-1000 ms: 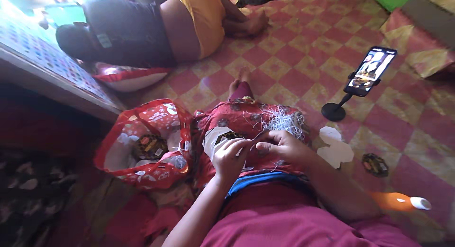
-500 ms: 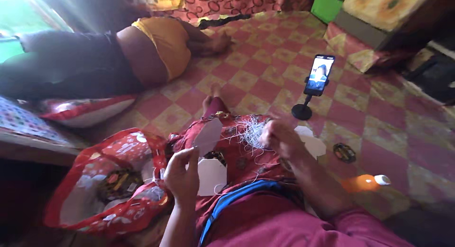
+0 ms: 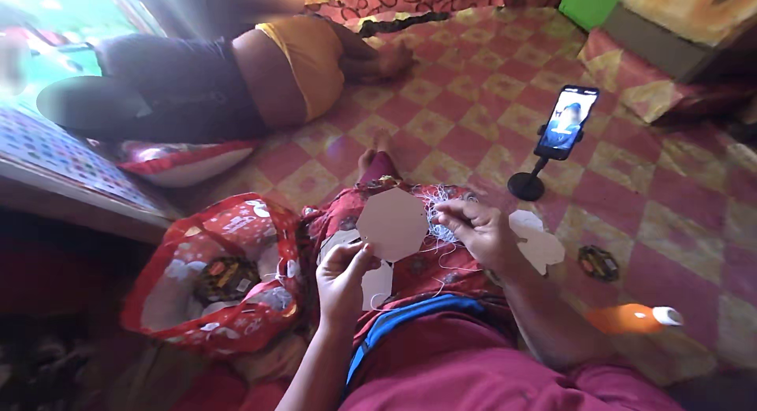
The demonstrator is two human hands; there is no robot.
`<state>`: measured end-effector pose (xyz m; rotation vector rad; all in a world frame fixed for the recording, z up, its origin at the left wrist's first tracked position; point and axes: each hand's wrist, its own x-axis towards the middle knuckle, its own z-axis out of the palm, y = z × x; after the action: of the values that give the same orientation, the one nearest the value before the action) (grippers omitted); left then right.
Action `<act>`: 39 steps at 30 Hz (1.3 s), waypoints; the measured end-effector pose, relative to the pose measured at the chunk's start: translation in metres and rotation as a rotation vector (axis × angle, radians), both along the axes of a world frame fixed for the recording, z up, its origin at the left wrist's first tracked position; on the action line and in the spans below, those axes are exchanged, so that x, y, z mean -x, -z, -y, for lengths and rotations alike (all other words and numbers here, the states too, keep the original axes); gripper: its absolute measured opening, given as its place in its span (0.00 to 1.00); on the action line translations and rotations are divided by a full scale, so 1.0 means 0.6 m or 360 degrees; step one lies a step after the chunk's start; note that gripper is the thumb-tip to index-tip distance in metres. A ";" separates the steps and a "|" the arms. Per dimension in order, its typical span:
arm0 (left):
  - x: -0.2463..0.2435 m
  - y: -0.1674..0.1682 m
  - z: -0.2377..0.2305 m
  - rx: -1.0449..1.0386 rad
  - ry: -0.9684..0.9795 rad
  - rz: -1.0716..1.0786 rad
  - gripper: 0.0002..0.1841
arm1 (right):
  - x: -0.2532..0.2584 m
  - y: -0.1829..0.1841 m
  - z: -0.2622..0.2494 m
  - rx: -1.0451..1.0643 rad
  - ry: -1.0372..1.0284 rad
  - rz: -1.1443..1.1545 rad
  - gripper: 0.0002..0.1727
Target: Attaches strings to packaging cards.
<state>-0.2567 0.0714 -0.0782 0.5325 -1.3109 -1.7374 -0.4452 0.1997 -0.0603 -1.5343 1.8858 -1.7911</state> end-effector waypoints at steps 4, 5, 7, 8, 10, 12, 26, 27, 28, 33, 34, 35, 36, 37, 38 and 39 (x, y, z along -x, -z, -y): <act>-0.001 0.001 -0.002 0.0074 -0.0008 -0.0026 0.12 | -0.009 0.009 0.008 -0.0087 0.0218 -0.0382 0.11; -0.001 0.001 -0.002 0.0088 -0.0017 -0.0028 0.12 | -0.008 0.011 0.010 -0.0053 0.0240 -0.0451 0.09; -0.001 0.001 -0.003 0.0116 -0.0025 -0.0040 0.12 | -0.006 0.014 0.011 -0.0005 0.0252 -0.0544 0.09; -0.001 0.002 -0.003 0.0123 -0.0026 -0.0049 0.12 | -0.006 0.014 0.011 -0.0005 0.0263 -0.0580 0.09; -0.001 0.003 -0.004 0.0135 -0.0019 -0.0073 0.12 | -0.009 0.011 0.011 -0.0031 0.0306 -0.0683 0.09; -0.002 0.003 -0.005 0.0169 0.0003 -0.0087 0.12 | -0.011 0.012 0.012 -0.0061 0.0340 -0.0768 0.08; -0.009 -0.001 -0.007 0.0649 0.0215 -0.0178 0.09 | -0.017 0.008 0.017 -0.0044 0.0372 -0.0753 0.09; -0.010 -0.002 -0.006 0.0664 0.0224 -0.0180 0.09 | -0.016 0.006 0.017 -0.0039 0.0340 -0.0625 0.11; -0.011 -0.003 -0.006 0.0677 0.0231 -0.0181 0.09 | -0.013 0.006 0.017 -0.0057 0.0272 -0.0441 0.14; -0.014 -0.004 -0.002 0.0811 0.0300 -0.0198 0.08 | 0.011 -0.010 0.012 -0.0245 -0.0129 0.0420 0.09; -0.015 -0.005 0.001 0.0889 0.0327 -0.0202 0.08 | 0.016 -0.011 0.012 -0.0230 -0.0191 0.0490 0.06; -0.016 -0.005 0.003 0.0996 0.0360 -0.0200 0.07 | 0.020 -0.009 0.011 -0.0188 -0.0265 0.0532 0.05; -0.017 -0.006 0.006 0.1122 0.0413 -0.0208 0.06 | 0.026 -0.004 0.010 -0.0116 -0.0358 0.0550 0.06; -0.017 -0.008 0.007 0.1237 0.0477 -0.0231 0.05 | 0.030 0.001 0.010 -0.0020 -0.0451 0.0544 0.08; -0.017 -0.011 0.008 0.1339 0.0537 -0.0250 0.05 | 0.033 0.004 0.010 0.0071 -0.0531 0.0508 0.09; -0.016 -0.014 0.007 0.1427 0.0595 -0.0268 0.06 | 0.033 0.006 0.010 0.0145 -0.0568 0.0447 0.09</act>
<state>-0.2471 0.0674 -0.0698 -0.3802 -1.9479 -1.2275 -0.4653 0.1939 -0.0638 -1.4441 1.3271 -1.8292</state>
